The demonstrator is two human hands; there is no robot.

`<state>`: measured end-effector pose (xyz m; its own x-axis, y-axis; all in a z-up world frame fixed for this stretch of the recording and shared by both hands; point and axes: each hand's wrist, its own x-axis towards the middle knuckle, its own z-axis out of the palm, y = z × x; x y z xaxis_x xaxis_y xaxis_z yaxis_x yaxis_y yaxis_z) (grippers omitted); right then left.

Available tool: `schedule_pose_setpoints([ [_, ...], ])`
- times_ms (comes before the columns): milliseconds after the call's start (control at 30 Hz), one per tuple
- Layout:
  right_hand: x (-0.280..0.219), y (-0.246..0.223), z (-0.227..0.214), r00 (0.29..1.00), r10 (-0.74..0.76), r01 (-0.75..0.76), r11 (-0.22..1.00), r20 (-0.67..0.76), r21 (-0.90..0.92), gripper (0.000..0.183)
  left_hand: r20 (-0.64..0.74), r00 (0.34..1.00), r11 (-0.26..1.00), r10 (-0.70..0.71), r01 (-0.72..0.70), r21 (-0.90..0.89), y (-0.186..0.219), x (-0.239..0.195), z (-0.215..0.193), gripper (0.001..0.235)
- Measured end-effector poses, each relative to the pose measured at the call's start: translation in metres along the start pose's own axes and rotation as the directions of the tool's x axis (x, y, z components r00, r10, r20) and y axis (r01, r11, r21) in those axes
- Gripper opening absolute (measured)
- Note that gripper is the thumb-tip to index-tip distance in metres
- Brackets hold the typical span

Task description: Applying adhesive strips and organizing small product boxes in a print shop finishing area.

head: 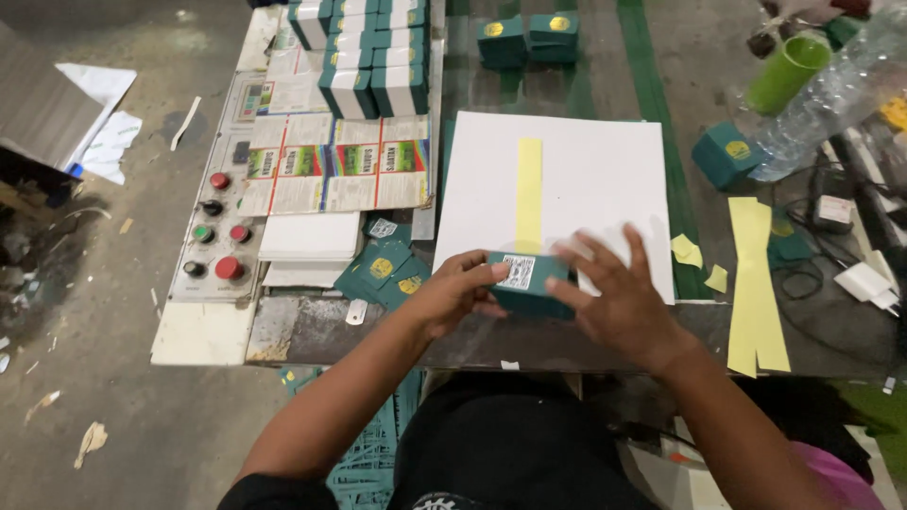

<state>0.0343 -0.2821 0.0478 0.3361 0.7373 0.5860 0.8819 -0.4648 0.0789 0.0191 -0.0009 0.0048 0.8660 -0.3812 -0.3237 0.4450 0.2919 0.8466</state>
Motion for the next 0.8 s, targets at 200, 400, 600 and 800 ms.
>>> schedule_pose_setpoints([
  [200,-0.016,0.017,0.015,0.758,0.590,-0.587,0.429,0.280,0.686,0.080,-0.218,0.959,0.983,0.179,-0.183,0.005,0.009,-0.002,0.019,0.065],
  [400,-0.018,0.033,0.035,0.532,0.588,-0.592,-0.256,0.609,0.764,0.076,-0.169,0.898,0.902,0.406,-0.363,0.234,-0.017,0.030,0.007,0.078],
  [600,-0.009,0.059,0.057,0.480,0.637,-0.647,-0.208,0.604,0.734,0.070,-0.212,0.913,0.896,0.348,-0.257,0.362,0.002,0.059,0.002,0.089],
  [800,0.009,0.089,0.086,0.373,0.681,-0.710,-0.228,0.630,0.666,0.058,-0.310,0.942,0.902,0.127,0.020,0.432,0.035,0.097,-0.010,0.109],
])
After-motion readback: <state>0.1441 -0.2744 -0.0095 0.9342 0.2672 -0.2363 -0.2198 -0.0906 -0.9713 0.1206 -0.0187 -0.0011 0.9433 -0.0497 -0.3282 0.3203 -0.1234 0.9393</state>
